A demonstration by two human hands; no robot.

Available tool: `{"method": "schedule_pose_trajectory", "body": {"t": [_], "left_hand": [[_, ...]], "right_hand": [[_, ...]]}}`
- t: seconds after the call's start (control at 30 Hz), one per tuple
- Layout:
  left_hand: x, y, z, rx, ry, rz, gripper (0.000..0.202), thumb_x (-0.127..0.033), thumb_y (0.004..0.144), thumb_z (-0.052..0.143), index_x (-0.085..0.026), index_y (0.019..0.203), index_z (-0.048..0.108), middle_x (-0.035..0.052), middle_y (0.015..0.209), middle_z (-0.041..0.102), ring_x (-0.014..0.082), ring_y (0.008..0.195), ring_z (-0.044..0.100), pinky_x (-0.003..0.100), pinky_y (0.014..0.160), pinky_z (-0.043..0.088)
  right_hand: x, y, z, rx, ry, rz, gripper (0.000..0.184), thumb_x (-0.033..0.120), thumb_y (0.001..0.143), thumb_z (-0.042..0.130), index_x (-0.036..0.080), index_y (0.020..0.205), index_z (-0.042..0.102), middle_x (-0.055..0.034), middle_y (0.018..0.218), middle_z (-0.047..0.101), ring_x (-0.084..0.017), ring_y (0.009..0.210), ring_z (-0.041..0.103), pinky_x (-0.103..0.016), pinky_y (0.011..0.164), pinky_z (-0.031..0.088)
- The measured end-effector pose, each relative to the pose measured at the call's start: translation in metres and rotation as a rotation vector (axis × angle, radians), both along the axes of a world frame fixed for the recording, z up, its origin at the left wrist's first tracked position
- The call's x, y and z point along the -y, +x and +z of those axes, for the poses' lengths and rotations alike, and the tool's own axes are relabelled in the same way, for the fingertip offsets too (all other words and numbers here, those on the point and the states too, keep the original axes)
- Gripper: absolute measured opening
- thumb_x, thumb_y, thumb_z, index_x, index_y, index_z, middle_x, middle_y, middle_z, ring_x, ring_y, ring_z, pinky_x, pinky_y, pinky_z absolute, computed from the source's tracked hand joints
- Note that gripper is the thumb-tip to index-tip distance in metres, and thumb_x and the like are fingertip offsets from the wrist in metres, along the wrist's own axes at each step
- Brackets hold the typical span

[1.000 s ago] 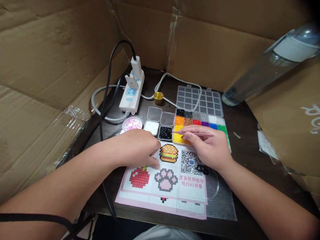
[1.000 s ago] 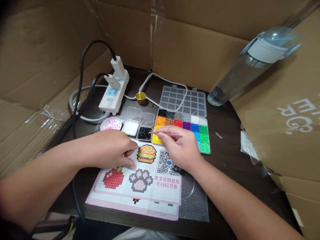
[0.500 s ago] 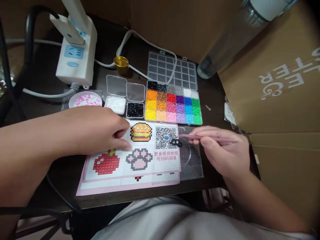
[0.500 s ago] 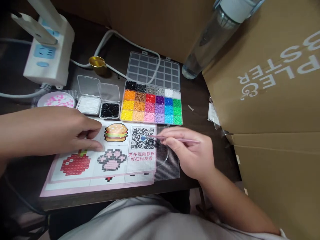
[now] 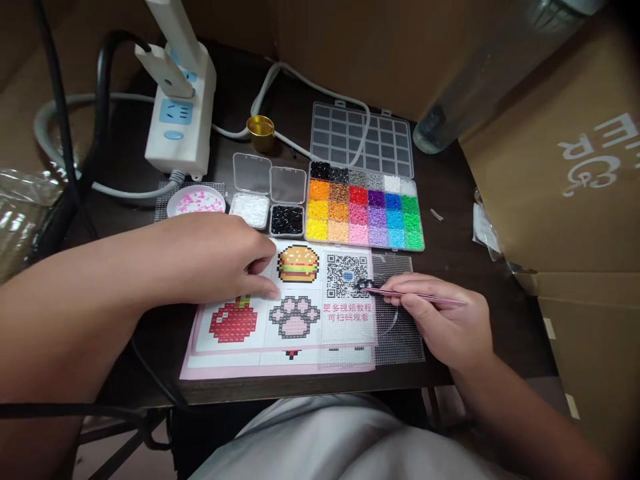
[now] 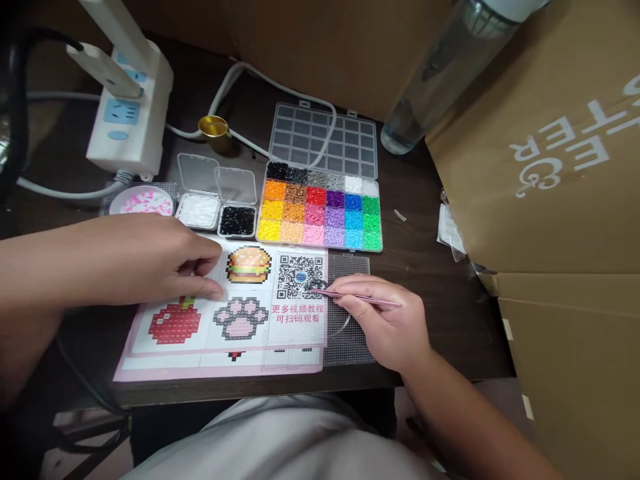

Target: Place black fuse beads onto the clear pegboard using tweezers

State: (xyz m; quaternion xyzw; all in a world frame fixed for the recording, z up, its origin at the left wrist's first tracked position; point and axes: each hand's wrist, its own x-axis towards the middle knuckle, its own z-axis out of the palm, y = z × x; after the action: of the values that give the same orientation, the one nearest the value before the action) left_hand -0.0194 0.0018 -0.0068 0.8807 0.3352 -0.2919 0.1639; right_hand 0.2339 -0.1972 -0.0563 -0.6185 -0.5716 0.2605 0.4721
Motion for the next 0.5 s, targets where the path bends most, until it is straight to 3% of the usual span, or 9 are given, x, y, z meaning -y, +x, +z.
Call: {"method": "schedule_pose_trajectory", "body": {"t": [0.27, 0.5], "left_hand": [[0.004, -0.007, 0.002, 0.052, -0.02, -0.054, 0.041, -0.067, 0.079, 0.068, -0.027, 0.073, 0.064, 0.0024, 0.066, 0.067, 0.018, 0.056, 0.049, 0.037, 0.058, 0.032], [0.007, -0.005, 0.006, 0.05, -0.014, -0.037, 0.037, -0.063, 0.076, 0.071, -0.027, 0.071, 0.064, 0.0023, 0.069, 0.067, 0.0181, 0.057, 0.048, 0.037, 0.058, 0.031]], "right_hand": [[0.013, 0.005, -0.011, 0.071, -0.036, -0.068, 0.017, 0.023, 0.096, 0.079, 0.037, 0.095, 0.088, 0.006, 0.099, 0.087, -0.012, 0.09, 0.083, -0.018, 0.09, 0.066], [0.018, 0.003, -0.013, 0.026, -0.041, -0.081, 0.021, 0.02, 0.097, 0.078, 0.039, 0.095, 0.087, 0.0071, 0.102, 0.086, -0.012, 0.093, 0.082, -0.021, 0.092, 0.066]]}}
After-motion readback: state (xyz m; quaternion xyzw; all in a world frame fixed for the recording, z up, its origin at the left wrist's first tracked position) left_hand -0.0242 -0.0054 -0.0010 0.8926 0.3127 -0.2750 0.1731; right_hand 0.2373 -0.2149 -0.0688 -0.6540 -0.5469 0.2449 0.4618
